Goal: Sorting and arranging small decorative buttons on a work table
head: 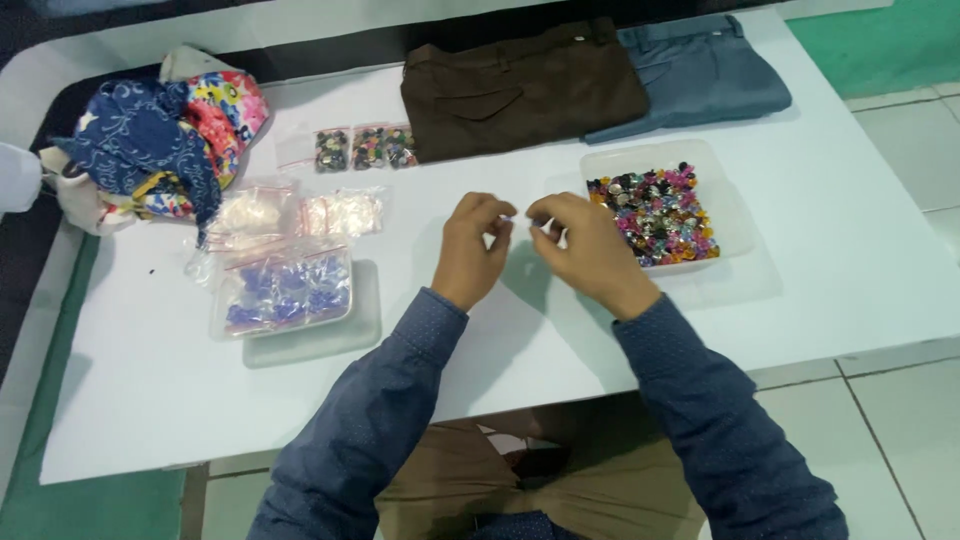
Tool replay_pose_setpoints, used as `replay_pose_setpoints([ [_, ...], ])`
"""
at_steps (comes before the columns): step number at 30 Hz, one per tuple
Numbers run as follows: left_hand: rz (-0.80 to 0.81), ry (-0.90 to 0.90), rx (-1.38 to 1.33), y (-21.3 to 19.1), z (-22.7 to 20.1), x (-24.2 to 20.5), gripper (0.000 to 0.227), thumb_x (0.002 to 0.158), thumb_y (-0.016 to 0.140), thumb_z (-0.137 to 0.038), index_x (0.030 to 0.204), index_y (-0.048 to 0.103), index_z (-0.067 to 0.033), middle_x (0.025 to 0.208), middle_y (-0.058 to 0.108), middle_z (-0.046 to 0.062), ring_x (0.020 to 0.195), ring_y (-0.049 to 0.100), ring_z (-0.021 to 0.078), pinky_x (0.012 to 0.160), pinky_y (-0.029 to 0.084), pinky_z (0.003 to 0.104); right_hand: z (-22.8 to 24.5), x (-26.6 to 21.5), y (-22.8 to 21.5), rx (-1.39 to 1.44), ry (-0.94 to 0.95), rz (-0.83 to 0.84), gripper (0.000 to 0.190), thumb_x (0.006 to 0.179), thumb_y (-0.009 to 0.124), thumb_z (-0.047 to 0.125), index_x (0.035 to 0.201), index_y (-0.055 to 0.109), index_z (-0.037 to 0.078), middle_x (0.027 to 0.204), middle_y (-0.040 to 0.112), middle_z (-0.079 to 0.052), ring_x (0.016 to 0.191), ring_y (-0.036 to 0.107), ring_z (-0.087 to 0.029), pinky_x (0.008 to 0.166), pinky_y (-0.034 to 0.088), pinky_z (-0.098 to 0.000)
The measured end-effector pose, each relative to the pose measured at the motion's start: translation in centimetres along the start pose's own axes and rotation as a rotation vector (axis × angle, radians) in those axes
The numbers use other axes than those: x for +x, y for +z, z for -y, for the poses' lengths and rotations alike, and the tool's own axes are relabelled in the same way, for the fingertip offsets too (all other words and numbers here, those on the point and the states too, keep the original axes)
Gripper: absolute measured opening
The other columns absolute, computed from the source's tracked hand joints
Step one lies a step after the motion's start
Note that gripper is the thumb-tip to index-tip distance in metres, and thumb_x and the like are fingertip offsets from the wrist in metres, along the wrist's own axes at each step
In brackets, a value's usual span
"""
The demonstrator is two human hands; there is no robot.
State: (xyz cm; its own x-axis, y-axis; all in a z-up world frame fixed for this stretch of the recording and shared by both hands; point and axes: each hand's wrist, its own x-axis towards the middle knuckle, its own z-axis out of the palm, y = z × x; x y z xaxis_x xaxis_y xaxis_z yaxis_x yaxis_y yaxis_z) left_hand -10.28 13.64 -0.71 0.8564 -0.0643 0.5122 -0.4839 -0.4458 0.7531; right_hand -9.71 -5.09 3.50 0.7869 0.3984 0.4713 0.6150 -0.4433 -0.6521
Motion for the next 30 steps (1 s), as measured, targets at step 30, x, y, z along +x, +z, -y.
replay_pose_setpoints([
  [30,-0.003,-0.09,0.304,-1.6,5.4,-1.4,0.017,0.088,0.075,-0.008,0.103,0.071,-0.0111,0.095,0.07,0.009,0.082,0.07,0.0308,0.075,0.059,0.04,-5.0,1.0,8.1,-0.011,0.203,0.05,0.03,0.085,0.074,0.011,0.114,0.072,0.008,0.092,0.065,-0.016,0.081,0.07,-0.038,0.069,0.057,-0.0462],
])
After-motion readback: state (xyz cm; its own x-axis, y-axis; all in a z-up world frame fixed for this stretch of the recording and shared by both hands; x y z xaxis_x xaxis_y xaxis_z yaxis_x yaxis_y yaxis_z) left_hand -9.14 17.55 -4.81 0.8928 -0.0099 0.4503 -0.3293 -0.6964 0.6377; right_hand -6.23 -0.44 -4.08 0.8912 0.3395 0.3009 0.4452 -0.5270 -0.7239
